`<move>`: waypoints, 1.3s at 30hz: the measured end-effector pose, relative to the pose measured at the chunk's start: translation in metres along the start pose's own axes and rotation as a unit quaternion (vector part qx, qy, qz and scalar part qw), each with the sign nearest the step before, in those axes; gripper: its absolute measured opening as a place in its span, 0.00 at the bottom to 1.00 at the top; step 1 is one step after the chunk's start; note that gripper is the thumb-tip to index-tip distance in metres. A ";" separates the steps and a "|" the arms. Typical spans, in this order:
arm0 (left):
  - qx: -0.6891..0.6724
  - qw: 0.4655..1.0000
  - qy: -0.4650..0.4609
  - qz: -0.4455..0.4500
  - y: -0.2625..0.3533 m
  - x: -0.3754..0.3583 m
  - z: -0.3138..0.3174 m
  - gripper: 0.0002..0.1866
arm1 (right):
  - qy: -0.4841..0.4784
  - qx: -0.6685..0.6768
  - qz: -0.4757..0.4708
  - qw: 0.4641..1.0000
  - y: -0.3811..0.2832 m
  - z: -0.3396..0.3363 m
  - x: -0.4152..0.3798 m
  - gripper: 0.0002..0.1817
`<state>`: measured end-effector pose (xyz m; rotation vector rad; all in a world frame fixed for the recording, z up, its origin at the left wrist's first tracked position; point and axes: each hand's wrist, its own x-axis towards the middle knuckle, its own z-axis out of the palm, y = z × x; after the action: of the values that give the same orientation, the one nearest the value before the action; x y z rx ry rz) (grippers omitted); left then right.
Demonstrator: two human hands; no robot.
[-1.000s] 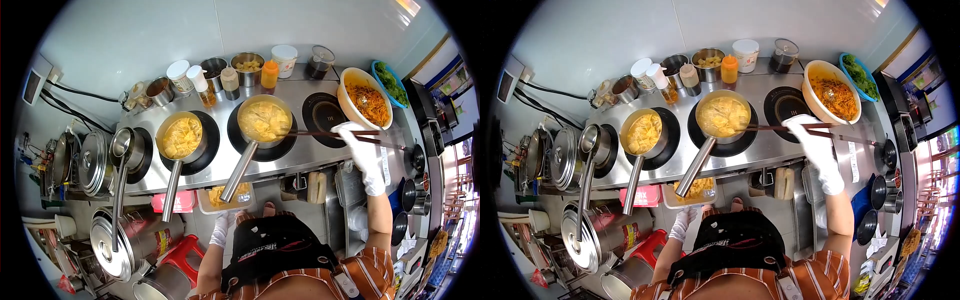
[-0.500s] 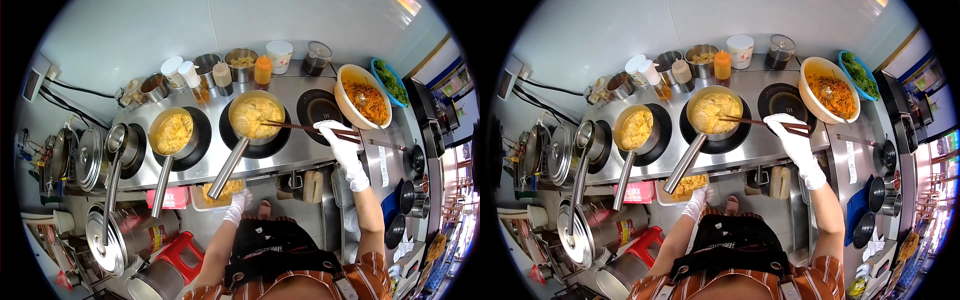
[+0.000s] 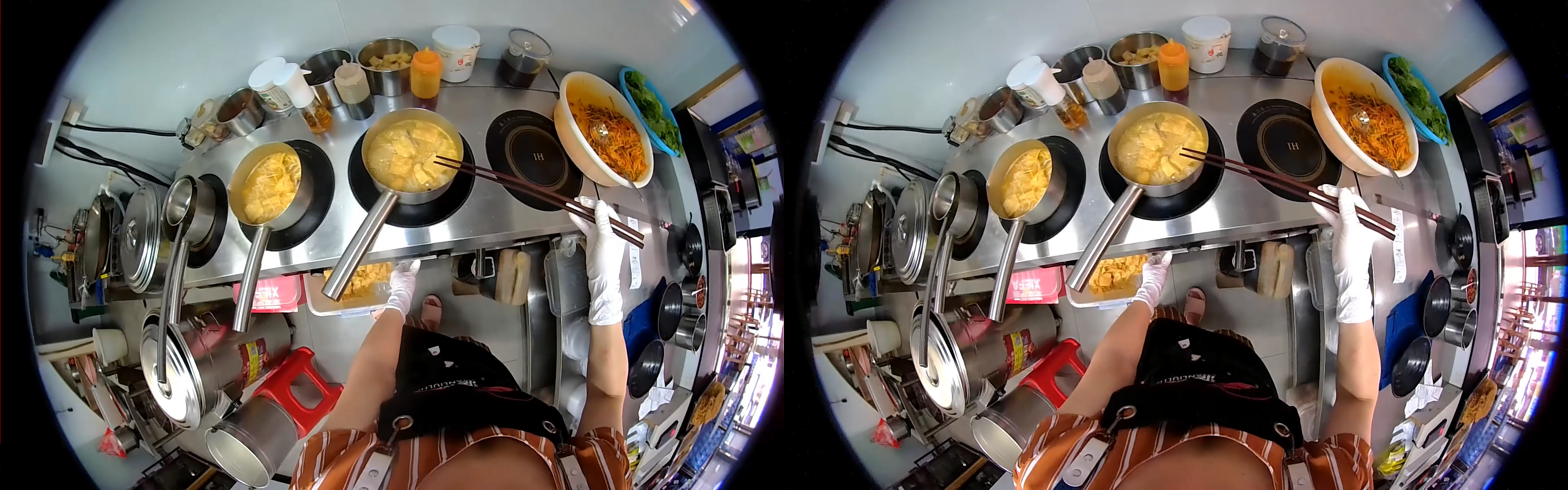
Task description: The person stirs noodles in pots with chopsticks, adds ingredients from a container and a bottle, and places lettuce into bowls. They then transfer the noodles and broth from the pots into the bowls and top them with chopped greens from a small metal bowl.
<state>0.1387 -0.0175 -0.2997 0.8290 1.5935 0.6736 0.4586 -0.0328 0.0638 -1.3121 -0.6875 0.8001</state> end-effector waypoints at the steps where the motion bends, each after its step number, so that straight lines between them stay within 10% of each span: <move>1: -0.073 0.997 0.011 0.016 0.004 -0.001 0.004 0.24 | 0.002 0.010 0.002 1.000 0.001 -0.001 -0.001 0.15; 15: 0.017 0.995 0.076 -0.056 -0.023 0.032 0.029 0.22 | 0.072 0.070 0.052 0.994 0.033 -0.005 -0.038 0.10; 17: -0.058 0.998 -0.019 0.028 0.003 0.009 0.015 0.20 | 0.071 0.111 0.053 0.990 0.041 -0.004 -0.042 0.11; 20: 0.158 0.963 -0.206 -0.075 0.000 0.021 -0.023 0.20 | 0.060 0.094 0.044 0.993 0.050 0.000 -0.055 0.11; 21: 0.147 0.937 -0.300 0.101 -0.077 0.079 -0.034 0.17 | 0.080 0.179 0.089 0.977 0.059 -0.002 -0.057 0.10; 22: 0.182 0.941 -0.281 -0.035 -0.061 0.066 -0.044 0.17 | 0.116 0.225 0.115 0.961 0.057 0.002 -0.061 0.10; 23: 0.380 0.824 -0.384 0.170 -0.059 0.072 -0.055 0.18 | 0.140 0.274 0.139 0.941 0.055 0.008 -0.066 0.09; 25: 0.364 0.874 -0.320 -0.043 -0.021 0.036 -0.066 0.17 | 0.148 0.323 0.139 0.924 0.066 0.011 -0.075 0.08; 29: 0.241 0.910 -0.274 -0.198 0.019 0.000 -0.077 0.15 | 0.161 0.321 0.179 0.916 0.078 0.003 -0.086 0.09; 37: 0.277 0.909 -0.303 -0.068 0.050 -0.008 -0.006 0.16 | 0.182 0.390 0.011 0.903 0.007 -0.132 -0.049 0.14; 39: 0.381 0.847 -0.338 0.150 0.059 -0.018 0.029 0.16 | 0.208 0.364 -0.038 0.907 -0.021 -0.193 -0.025 0.15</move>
<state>0.1773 0.0017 -0.2474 1.7087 1.0432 -0.1166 0.6048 -0.1625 0.0575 -0.7196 -0.0638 0.5939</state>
